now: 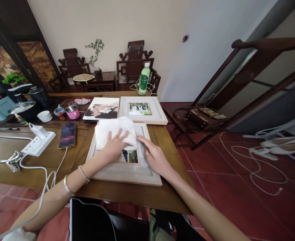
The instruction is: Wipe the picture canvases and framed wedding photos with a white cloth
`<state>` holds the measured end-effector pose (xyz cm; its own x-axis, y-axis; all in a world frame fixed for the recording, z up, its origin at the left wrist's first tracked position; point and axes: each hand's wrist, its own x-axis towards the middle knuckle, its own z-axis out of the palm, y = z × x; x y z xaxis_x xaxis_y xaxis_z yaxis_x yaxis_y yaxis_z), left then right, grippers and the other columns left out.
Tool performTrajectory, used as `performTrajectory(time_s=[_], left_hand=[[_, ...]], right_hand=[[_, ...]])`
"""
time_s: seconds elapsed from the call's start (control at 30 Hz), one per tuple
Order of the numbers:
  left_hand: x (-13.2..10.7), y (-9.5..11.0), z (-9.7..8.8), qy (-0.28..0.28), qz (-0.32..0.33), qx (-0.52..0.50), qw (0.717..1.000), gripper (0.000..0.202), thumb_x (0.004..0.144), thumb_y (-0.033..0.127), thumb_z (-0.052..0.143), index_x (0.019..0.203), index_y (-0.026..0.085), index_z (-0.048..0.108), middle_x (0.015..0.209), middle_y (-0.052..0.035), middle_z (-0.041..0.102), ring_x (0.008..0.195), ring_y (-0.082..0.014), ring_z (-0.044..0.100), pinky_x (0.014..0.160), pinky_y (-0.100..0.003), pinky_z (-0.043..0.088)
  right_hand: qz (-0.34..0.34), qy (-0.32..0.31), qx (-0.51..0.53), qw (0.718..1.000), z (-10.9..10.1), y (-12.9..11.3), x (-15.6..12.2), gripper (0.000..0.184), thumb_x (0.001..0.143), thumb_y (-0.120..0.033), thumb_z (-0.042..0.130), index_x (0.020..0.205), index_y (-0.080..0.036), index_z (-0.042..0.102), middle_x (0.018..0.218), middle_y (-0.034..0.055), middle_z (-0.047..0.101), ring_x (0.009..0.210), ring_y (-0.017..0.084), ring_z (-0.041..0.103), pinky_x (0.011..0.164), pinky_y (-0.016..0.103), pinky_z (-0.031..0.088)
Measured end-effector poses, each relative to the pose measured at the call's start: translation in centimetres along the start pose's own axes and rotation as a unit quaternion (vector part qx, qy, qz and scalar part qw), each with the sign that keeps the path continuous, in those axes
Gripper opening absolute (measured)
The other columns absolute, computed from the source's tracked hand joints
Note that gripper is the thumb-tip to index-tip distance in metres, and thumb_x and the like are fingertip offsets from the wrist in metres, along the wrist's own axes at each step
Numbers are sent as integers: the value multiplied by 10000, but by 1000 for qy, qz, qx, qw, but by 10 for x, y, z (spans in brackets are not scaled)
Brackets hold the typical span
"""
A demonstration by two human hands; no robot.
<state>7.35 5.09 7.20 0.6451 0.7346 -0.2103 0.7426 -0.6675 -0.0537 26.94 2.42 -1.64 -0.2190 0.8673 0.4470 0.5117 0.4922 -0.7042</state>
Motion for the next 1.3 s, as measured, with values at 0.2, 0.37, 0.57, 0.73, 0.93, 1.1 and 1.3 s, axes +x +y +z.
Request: performTrajectory(time_s=[0.2, 0.37, 0.57, 0.73, 0.93, 1.1, 1.3], left_hand=[[-50, 47, -17, -88, 63, -8, 994, 516, 767, 59, 553, 1259, 208, 593, 1564, -111, 251, 1420, -419, 193, 1031, -681, 307], [-77, 71, -24, -117, 71, -8, 991, 455, 789, 149, 568, 1242, 185, 602, 1568, -100, 241, 1425, -390, 209, 1051, -635, 332], [-32, 41, -2, 0, -36, 23, 999, 491, 824, 75, 502, 1294, 204, 567, 1580, -107, 187, 1429, -380, 203, 1063, -627, 310], [6, 17, 2, 32, -69, 14, 997, 544, 811, 64, 531, 1340, 192, 516, 1582, -119, 187, 1427, -412, 174, 1059, -662, 275], [10, 32, 6, 17, -5, -47, 999, 581, 788, 31, 502, 1335, 228, 519, 1589, -90, 181, 1430, -439, 113, 1035, -739, 211], [-15, 54, 4, 13, 17, -24, 999, 501, 798, 77, 528, 1280, 207, 569, 1578, -102, 212, 1419, -454, 146, 1040, -726, 233], [-52, 62, 0, -36, 80, -2, 996, 402, 792, 130, 573, 1186, 180, 630, 1570, -94, 242, 1419, -453, 151, 1053, -699, 262]], right_hand=[[30, 1, -5, 1000, 0, -2, 1, 613, 762, -33, 383, 1335, -203, 515, 1429, 75, 501, 1328, 218, 456, 1137, 471, 340], [36, -7, -5, 999, 0, -3, 0, 616, 754, -32, 381, 1329, -204, 519, 1417, 72, 516, 1328, 204, 455, 1144, 461, 329], [30, -11, -8, 999, 1, 0, 0, 644, 753, -35, 379, 1374, -178, 464, 1450, 95, 473, 1347, 217, 429, 1145, 469, 320], [26, 7, 5, 1000, 1, 1, -1, 615, 806, -72, 390, 1402, -222, 431, 1421, 74, 511, 1318, 230, 467, 1117, 479, 357], [36, 35, 22, 998, -1, 0, -1, 482, 934, -222, 352, 1413, -228, 406, 1449, 85, 480, 1336, 237, 443, 1110, 461, 359], [54, 28, 22, 998, -2, -2, -1, 459, 962, -303, 323, 1389, -179, 437, 1426, 126, 500, 1320, 244, 464, 1102, 453, 372], [69, 34, 6, 997, 0, -3, 0, 452, 930, -220, 362, 1370, -227, 468, 1422, 84, 511, 1317, 228, 470, 1109, 468, 370]])
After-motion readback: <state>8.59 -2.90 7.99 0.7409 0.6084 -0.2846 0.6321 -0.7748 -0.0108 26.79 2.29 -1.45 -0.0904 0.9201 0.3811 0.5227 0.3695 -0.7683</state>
